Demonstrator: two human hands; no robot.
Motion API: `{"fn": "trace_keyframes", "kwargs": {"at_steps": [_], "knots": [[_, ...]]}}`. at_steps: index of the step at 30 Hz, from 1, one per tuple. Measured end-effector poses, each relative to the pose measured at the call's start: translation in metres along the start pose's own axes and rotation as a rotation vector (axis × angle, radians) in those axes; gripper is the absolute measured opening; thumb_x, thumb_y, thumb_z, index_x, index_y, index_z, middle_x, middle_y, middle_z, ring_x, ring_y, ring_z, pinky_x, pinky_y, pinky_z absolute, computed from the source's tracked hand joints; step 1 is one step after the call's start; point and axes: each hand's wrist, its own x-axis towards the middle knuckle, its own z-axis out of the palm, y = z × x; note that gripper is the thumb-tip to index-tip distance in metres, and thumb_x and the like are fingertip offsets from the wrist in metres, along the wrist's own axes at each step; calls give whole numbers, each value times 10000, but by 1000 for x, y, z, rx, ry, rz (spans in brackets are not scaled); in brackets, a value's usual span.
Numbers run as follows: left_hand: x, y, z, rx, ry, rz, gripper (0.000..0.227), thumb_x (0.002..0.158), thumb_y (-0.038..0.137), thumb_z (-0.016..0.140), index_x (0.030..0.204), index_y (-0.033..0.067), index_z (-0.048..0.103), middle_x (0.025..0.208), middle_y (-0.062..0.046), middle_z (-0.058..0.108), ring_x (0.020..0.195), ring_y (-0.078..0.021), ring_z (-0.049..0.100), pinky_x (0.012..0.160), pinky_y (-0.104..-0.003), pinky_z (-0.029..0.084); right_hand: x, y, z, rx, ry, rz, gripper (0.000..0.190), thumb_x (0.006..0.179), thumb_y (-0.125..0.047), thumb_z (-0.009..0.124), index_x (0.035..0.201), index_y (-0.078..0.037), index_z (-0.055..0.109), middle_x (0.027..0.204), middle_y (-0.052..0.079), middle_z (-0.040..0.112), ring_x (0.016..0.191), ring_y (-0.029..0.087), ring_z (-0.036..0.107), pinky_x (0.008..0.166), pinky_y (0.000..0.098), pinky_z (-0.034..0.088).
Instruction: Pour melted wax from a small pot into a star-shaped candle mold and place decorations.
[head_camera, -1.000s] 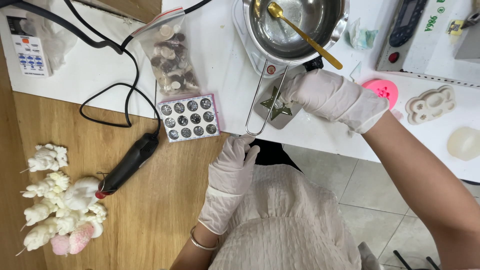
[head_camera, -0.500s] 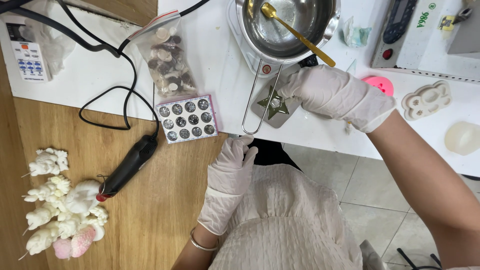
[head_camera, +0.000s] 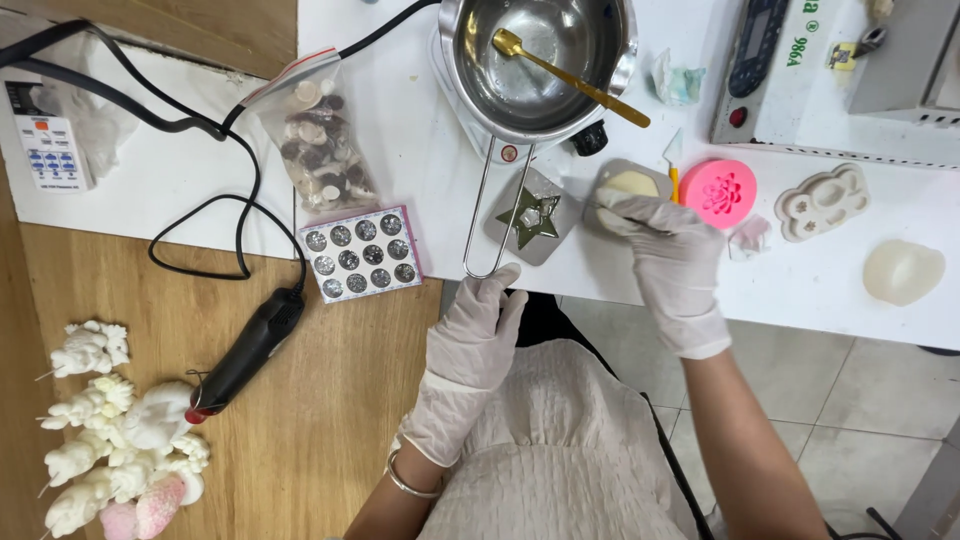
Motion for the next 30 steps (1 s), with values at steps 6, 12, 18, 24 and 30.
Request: {"fn": "trace_keyframes", "kwargs": {"at_steps": [6,12,18,24,30], "knots": [[-7,-5,1,-43,-43,-10,323,967,249,676,1265,139,619,997,-70,667,819,-230,679,670,-399,532,-6,28,24,-46,110,-71,133,887,57,804,1006,27,754,1028,86,772,947,133,722,924,266,596],[-10,-13,-5,150,59,37,199,944,255,720,1091,127,677,876,-53,649,764,-245,637,665,-406,503,0,22,28,-158,37,-97,162,880,31,802,1036,10,767,1048,78,781,949,133,723,903,265,579],[-8,-13,-7,112,70,57,217,934,230,725,1106,101,691,838,-48,639,746,-234,621,659,-400,491,2,26,24,-369,29,-166,133,898,-15,827,1022,-4,781,986,78,784,900,141,712,861,274,561],[-9,-15,-8,101,66,65,165,950,228,715,1032,95,662,905,-25,675,769,-213,627,679,-388,498,3,28,23,-357,57,-130,132,893,-44,841,1004,-13,777,986,73,771,897,147,700,848,281,559],[-8,-12,-10,94,45,44,187,945,225,715,1069,91,673,883,-38,666,771,-222,631,685,-394,502,8,26,22,-415,3,-197,131,901,-51,834,1013,-12,777,975,91,774,887,163,716,837,290,570]]}}
